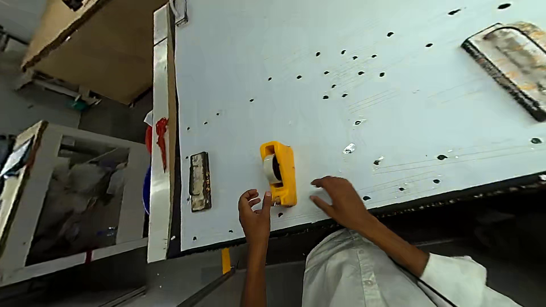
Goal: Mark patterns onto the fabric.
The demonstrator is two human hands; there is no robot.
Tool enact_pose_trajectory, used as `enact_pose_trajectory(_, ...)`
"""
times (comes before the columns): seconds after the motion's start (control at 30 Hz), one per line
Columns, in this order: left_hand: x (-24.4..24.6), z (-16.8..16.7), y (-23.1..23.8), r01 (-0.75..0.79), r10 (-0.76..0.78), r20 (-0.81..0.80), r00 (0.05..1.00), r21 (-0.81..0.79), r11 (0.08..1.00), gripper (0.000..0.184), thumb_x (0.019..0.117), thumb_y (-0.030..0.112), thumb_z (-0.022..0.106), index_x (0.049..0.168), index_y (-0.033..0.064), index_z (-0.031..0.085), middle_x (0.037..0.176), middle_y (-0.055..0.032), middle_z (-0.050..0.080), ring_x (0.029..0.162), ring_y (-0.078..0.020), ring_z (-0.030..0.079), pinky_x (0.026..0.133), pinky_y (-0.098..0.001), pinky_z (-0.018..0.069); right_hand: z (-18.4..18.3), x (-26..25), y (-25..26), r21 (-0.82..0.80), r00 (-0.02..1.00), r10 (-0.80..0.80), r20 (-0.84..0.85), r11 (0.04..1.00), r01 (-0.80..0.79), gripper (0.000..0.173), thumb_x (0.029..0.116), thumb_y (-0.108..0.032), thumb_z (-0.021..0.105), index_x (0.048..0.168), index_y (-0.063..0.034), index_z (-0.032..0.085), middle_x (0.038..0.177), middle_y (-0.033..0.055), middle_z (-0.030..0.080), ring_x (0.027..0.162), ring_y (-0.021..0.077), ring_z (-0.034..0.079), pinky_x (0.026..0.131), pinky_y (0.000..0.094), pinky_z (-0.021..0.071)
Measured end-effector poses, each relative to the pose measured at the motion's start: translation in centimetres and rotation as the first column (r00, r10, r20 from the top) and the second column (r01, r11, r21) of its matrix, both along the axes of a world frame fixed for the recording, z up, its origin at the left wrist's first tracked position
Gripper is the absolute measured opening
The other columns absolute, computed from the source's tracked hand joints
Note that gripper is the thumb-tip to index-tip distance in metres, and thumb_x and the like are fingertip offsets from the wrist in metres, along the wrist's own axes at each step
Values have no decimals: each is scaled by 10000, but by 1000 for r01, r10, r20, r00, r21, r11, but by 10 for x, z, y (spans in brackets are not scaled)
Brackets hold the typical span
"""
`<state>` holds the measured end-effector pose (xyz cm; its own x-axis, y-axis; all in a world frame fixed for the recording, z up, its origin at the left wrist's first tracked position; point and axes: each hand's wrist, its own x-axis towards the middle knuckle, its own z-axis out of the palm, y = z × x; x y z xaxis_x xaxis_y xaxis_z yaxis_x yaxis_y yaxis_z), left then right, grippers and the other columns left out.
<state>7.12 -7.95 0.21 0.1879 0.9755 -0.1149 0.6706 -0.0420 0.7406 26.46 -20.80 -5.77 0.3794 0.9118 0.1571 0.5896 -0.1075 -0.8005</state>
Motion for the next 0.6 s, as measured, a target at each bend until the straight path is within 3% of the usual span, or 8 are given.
enact_pose_trajectory(0.1, -6, -7, 6, 84, -68, 70, 995, -257, 963, 448, 1025, 384, 609, 1324, 50, 608, 1422, -181, 519, 1265, -340, 544, 977, -566, 499, 1, -40, 30, -40, 994, 107, 31, 994, -106, 509, 906, -400, 748, 1313, -104, 668, 1151, 119, 697, 1045, 317, 669, 905, 565, 519)
enact_pose_trajectory(0.17, -3, -7, 6, 103, -70, 117, 991, -301, 948, 323, 1017, 310, 644, 1196, 43, 665, 1413, -158, 508, 1261, -300, 529, 970, -515, 498, -1, -55, 41, -48, 989, 123, 78, 992, -120, 460, 905, -381, 751, 1279, -119, 697, 1154, 112, 690, 1042, 320, 660, 892, 561, 512)
enact_pose_trajectory(0.27, -6, -2, -1, 87, -34, 228, 973, -227, 970, 125, 977, 166, 694, 1015, 46, 694, 1274, -102, 550, 1118, -213, 578, 853, -379, 544, -8, -63, 46, -8, 975, 60, 215, 998, -60, 297, 902, -340, 743, 1145, -170, 754, 1082, 63, 706, 1008, 287, 667, 860, 541, 506)
enact_pose_trajectory(0.4, -28, 7, -17, 106, -37, 278, 960, -237, 966, 140, 998, 124, 615, 944, 52, 723, 989, -35, 685, 915, -128, 632, 770, -298, 504, -6, -72, 43, -33, 954, 0, 298, 999, 10, 286, 923, -359, 699, 1152, -199, 759, 1071, 27, 711, 1034, 256, 666, 910, 546, 482)
enact_pose_trajectory(0.5, -32, -11, -24, 86, 20, 310, 951, -323, 942, 173, 1020, 66, 579, 918, 16, 710, 768, -27, 682, 708, -98, 623, 658, -219, 493, -7, -71, 42, -47, 960, -7, 279, 999, 21, 299, 924, -377, 700, 1163, -208, 761, 1058, 22, 708, 1001, 246, 660, 904, 527, 474)
enact_pose_trajectory(0.6, -26, -28, -24, 36, 260, 441, 859, -558, 829, 214, 1045, 21, 510, 918, -20, 679, 690, -34, 603, 595, -75, 552, 568, -171, 466, -5, -65, 42, -54, 967, 32, 252, 998, -19, 303, 927, -366, 710, 1180, -206, 758, 1061, 16, 706, 1011, 236, 657, 923, 517, 472)
